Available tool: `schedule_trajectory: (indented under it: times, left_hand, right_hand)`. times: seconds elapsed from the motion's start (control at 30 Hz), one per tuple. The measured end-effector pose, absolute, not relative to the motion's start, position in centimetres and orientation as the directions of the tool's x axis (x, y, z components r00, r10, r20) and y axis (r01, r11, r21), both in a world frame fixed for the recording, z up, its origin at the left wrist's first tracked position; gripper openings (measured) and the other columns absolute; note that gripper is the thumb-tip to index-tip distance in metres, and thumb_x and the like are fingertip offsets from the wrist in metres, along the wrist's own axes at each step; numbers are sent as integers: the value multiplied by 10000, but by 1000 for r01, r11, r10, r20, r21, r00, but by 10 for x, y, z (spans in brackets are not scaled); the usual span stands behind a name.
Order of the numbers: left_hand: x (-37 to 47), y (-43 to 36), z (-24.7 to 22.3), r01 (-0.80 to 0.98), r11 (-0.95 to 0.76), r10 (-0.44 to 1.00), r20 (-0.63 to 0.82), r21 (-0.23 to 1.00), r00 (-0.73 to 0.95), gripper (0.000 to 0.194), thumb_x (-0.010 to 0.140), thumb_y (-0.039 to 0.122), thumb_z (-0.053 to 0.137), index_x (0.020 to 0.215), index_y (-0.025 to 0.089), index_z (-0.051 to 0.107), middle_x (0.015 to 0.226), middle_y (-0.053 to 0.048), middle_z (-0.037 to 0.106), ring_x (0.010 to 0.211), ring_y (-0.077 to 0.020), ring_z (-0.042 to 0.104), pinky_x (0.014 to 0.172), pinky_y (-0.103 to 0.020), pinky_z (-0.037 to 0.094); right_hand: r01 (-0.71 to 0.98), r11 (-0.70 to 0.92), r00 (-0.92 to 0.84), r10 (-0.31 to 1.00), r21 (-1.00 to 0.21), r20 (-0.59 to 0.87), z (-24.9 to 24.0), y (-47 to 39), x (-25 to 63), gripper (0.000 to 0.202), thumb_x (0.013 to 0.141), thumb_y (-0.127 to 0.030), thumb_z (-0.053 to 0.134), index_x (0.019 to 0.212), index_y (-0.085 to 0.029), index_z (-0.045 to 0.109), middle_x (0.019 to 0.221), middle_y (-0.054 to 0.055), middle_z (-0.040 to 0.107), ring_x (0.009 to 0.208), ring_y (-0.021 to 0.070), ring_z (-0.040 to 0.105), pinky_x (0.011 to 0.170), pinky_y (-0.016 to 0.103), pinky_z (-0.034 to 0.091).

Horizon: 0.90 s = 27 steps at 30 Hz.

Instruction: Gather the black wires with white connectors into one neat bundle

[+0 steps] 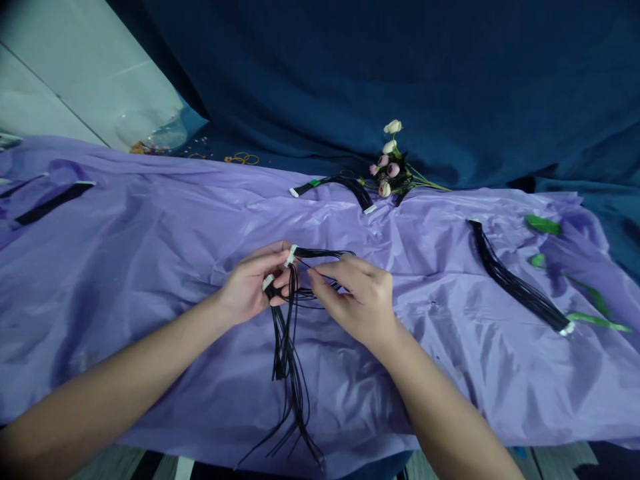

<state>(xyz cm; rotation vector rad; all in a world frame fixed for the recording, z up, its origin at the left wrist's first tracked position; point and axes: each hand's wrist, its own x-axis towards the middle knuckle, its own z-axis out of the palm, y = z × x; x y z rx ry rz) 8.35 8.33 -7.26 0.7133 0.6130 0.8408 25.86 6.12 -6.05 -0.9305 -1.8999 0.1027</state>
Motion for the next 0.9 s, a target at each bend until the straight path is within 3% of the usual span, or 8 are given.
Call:
schedule_trajectory:
  times: [0.4,0.67,0.8,0.9]
  left_hand:
    - [86,82,-74,-394,498,807,-247,772,537,178,812,305,552,734,183,448,507,31,400,455,-97,431,355,-155,291]
    - [86,84,-74,-420,515,813,-272,747,515,148,813,285,545,743,170,483,521,36,372,491,-108,472,361,-157,295]
    - [85,89,-77,-470,519,838,-317,714,443,133,795,284,563,775,157,529,523,43,356,469,-99,447,355,-165,293]
    - [84,93,-79,-504,507,856,-341,699,389,127,779,269,577,776,147,542,520,43,355,466,-96,442,351,-162,288]
  right_hand:
    - [628,693,-268,620,-354,738,-75,62,256,93,820,-129,615,878,-186,661,702,30,655,556,104,547,558,240,466]
    - [623,643,-225,693,-445,685,-69,64,259,142,822,-157,624,957,-189,657,661,0,566,556,106,515,558,245,453]
    - [696,626,-145,603,-352,785,-63,61,261,204,775,-137,667,966,-206,652,819,49,606,732,154,580,683,293,485]
    - [748,590,-125,575,-303,809,-62,55,260,153,748,-139,685,872,-221,649,790,40,612,742,170,572,697,318,459]
